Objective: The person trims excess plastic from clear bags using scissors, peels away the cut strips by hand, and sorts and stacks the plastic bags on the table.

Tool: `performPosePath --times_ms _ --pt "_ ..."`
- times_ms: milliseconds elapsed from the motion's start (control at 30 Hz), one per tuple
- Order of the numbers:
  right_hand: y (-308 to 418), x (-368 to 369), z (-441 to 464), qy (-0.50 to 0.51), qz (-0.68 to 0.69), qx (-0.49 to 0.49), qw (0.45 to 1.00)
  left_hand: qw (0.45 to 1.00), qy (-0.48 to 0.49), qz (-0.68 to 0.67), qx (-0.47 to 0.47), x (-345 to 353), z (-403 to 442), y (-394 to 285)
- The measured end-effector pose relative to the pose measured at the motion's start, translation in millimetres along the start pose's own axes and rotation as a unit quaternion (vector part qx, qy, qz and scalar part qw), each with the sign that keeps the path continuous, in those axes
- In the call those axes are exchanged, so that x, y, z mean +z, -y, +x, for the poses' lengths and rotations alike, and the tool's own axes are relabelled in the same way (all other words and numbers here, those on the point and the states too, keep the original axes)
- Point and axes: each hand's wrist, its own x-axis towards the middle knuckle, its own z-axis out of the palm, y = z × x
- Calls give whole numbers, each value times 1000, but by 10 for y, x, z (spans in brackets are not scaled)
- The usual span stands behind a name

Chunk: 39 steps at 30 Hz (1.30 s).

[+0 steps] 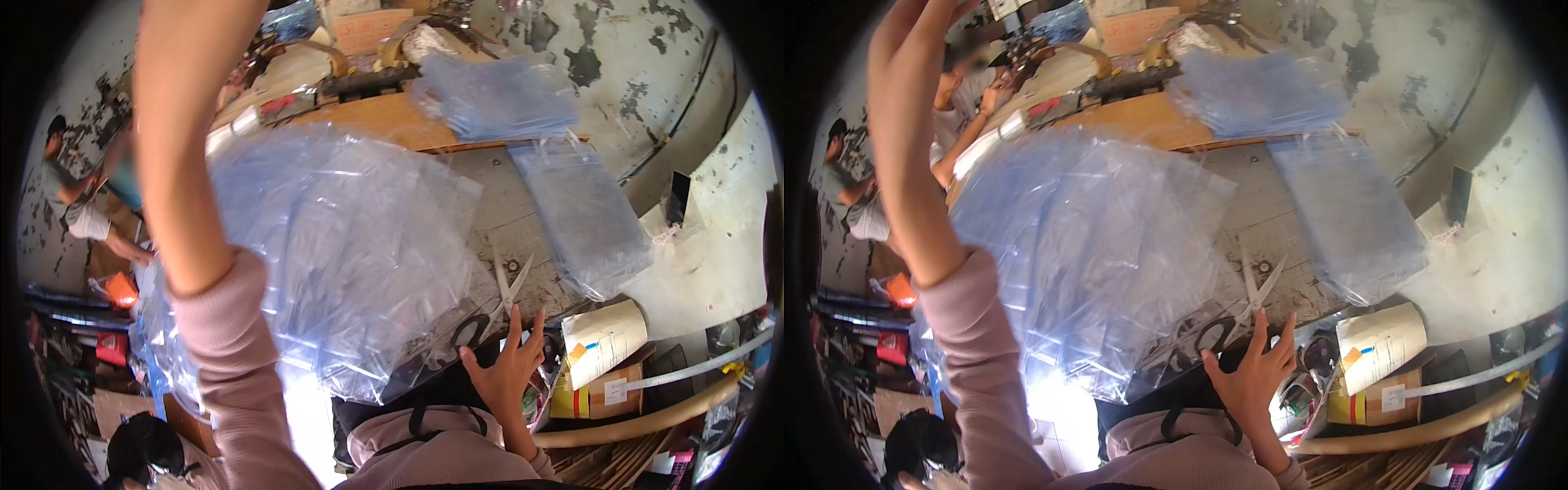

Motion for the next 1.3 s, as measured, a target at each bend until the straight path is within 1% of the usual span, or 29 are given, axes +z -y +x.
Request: performPosePath --times_ms 33,100,133,167,200,233,300,367,400,433,467,500,567,600,667,767,800,833,900,967,1033,1067,1100,1167,1200,1233,1267,1300 --pt "-9 4 9 8 3 -8 1000 997 49 62 28 -176 -97 -37" --pt "-117 4 56 15 121 -21 992 986 135 99 -3 -555 -476 -216" --pt "-158 42 78 -32 127 -57 990 978 163 118 -52 -758 -733 -315" --pt "-176 42 115 -44 147 -48 987 967 190 136 -99 -949 -1008 -399" --pt "-222 39 174 -59 121 -55 989 955 230 155 -108 -1107 -1253 -453" --pt "-287 48 252 -75 94 -58 991 936 269 156 -166 -1264 -1493 -495" --pt "-502 90 498 -118 123 -69 983 907 295 155 -257 -1433 -1916 -534" --pt "-611 -5 771 -19 140 -63 988 886 310 157 -308 -1515 -2277 -474" --pt "-563 9 818 -14 138 -60 989 881 319 171 -305 -1496 -2401 -447" --pt "-518 22 854 -65 119 -84 987 876 328 185 -302 -1459 -2505 -441" --pt "-476 24 875 -118 100 -111 982 859 354 208 -305 -1436 -2597 -449" --pt "-401 6 838 -116 97 -113 982 851 363 225 -305 -1388 -2625 -478" --pt "-185 -38 684 -160 90 -158 970 852 349 286 -264 -1323 -2684 -458" --pt "-135 -39 608 -159 88 -159 970 852 349 285 -266 -1330 -2679 -422" --pt "-73 -47 451 -100 144 -113 978 844 314 328 -285 -1396 -2634 -307" --pt "-32 -97 324 -77 165 -97 979 802 380 384 -254 -1606 -2467 -154" --pt "-77 -127 319 -83 148 -123 978 776 422 402 -241 -1668 -2414 -105" --pt "-95 -186 313 -92 141 -116 979 748 457 422 -230 -1686 -2289 -90" --pt "-117 -334 296 -90 125 -95 983 719 472 472 -195 -1715 -2178 65" --pt "-170 -398 296 -113 113 -84 984 733 454 477 -168 -1742 -2169 298" --pt "-207 -411 296 -105 126 -51 985 753 496 357 -244 -1824 -2256 445" --pt "-269 -356 292 -104 127 -60 985 769 451 419 -174 -1782 -2351 431" --pt "-290 -312 288 -110 127 -53 984 772 452 416 -166 -1725 -2400 354" --pt "-257 -228 275 -96 149 -97 979 797 387 415 -208 -1566 -2495 108" --pt "-216 -196 260 -68 172 -84 979 804 366 442 -153 -1492 -2556 33" --pt "-177 -174 262 -69 175 -83 979 808 344 468 -99 -1439 -2599 -31" --pt "-135 -149 260 -52 207 -101 972 823 326 455 -102 -1427 -2595 -88" --pt "-76 -119 239 -33 240 -117 963 810 337 453 -158 -1430 -2578 -224"
